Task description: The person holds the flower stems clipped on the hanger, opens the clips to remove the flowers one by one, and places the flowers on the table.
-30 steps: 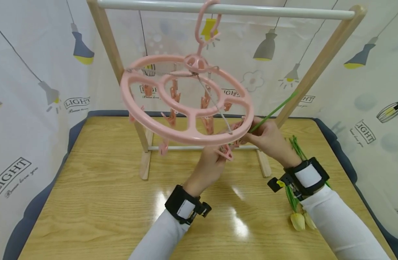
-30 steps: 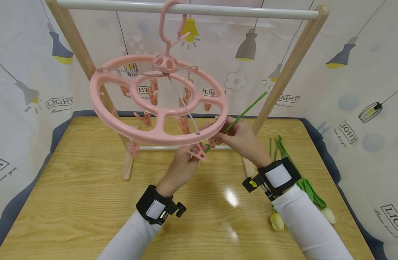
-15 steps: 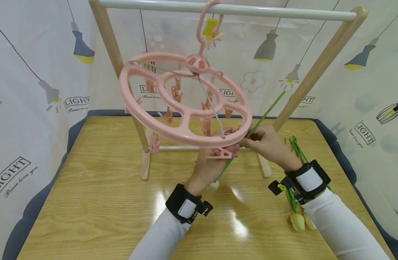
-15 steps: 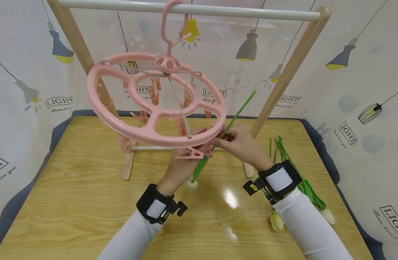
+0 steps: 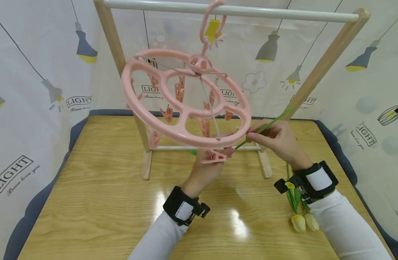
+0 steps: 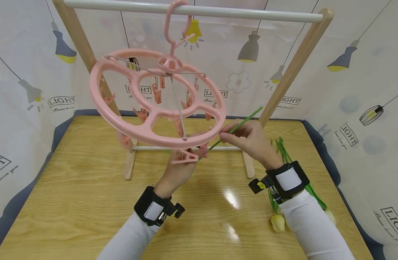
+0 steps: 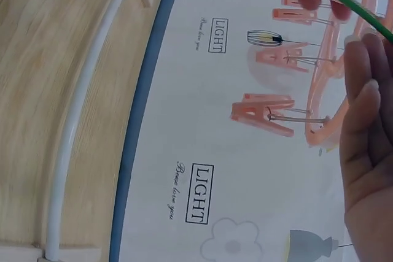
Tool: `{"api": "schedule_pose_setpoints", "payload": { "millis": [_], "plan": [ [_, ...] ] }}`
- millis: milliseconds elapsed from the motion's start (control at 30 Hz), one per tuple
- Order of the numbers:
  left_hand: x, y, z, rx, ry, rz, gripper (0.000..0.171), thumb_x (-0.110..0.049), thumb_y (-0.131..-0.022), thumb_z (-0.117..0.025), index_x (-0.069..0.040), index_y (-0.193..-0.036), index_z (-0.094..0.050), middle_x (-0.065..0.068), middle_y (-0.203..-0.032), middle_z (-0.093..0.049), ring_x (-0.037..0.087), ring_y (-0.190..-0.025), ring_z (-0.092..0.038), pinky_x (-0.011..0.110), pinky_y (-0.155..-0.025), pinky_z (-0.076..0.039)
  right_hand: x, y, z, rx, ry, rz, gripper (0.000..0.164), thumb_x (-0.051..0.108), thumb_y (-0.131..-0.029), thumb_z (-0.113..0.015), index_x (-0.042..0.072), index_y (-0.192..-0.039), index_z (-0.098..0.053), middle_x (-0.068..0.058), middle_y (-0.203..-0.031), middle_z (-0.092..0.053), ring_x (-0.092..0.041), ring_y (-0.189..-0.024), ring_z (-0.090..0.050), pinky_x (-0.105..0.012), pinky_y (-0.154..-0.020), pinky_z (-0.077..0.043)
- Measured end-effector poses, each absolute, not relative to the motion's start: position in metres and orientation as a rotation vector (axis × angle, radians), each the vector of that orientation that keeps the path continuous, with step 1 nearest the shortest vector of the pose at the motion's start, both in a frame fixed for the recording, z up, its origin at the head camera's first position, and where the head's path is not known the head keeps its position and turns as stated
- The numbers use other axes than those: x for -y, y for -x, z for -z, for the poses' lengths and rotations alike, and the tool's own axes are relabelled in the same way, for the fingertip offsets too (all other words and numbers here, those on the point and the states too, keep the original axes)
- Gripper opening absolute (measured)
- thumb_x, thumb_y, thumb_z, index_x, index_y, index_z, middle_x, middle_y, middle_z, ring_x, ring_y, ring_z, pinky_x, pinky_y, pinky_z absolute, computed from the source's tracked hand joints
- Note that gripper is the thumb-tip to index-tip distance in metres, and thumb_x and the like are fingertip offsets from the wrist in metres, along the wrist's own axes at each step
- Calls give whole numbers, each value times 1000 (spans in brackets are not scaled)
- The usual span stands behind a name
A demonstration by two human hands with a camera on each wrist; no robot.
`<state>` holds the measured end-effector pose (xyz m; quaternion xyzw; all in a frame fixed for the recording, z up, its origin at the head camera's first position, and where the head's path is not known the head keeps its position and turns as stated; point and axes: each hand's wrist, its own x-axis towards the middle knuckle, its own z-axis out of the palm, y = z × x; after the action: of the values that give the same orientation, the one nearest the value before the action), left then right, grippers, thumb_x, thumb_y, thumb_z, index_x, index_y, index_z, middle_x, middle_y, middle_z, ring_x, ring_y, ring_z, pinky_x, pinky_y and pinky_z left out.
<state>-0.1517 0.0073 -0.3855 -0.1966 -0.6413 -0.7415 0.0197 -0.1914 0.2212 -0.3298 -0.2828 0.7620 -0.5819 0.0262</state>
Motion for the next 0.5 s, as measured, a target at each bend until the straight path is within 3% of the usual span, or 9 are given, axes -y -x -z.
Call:
{"api": "schedule_pose_setpoints", "payload": {
  "millis": [233, 433, 500],
  "plan": [
    [-7, 151, 388, 1992, 613, 2281, 36, -5, -96, -61, -1, -132, -58, 23, -111, -66, 8, -85, -62, 35, -80, -58, -222, 191, 332, -2112, 900, 2003, 17, -8, -93, -59, 0, -102, -71, 0, -97, -76, -12, -80, -68, -22, -69, -56],
    [-7, 151, 388, 1988, 624, 2253, 31, -2, -97, -59, 1, -127, -59, 22, -111, -66, 36, -90, -63, 26, -79, -56, -218, 191, 335, -2014, 917, 2051, 18, -7, -96, -54, 1, -101, -70, -2, -98, -77, -13, -82, -71, -25, -72, -59],
    [-7, 152, 389, 1988, 621, 2240, 30, -2, -97, -58, 1, -127, -60, 22, -110, -66, 36, -88, -63, 27, -78, -56, -217, 192, 336, -2027, 919, 2060, 19, -6, -97, -53, 3, -101, -70, -1, -97, -77, -13, -84, -71, -25, -71, -59]
  ]
}}
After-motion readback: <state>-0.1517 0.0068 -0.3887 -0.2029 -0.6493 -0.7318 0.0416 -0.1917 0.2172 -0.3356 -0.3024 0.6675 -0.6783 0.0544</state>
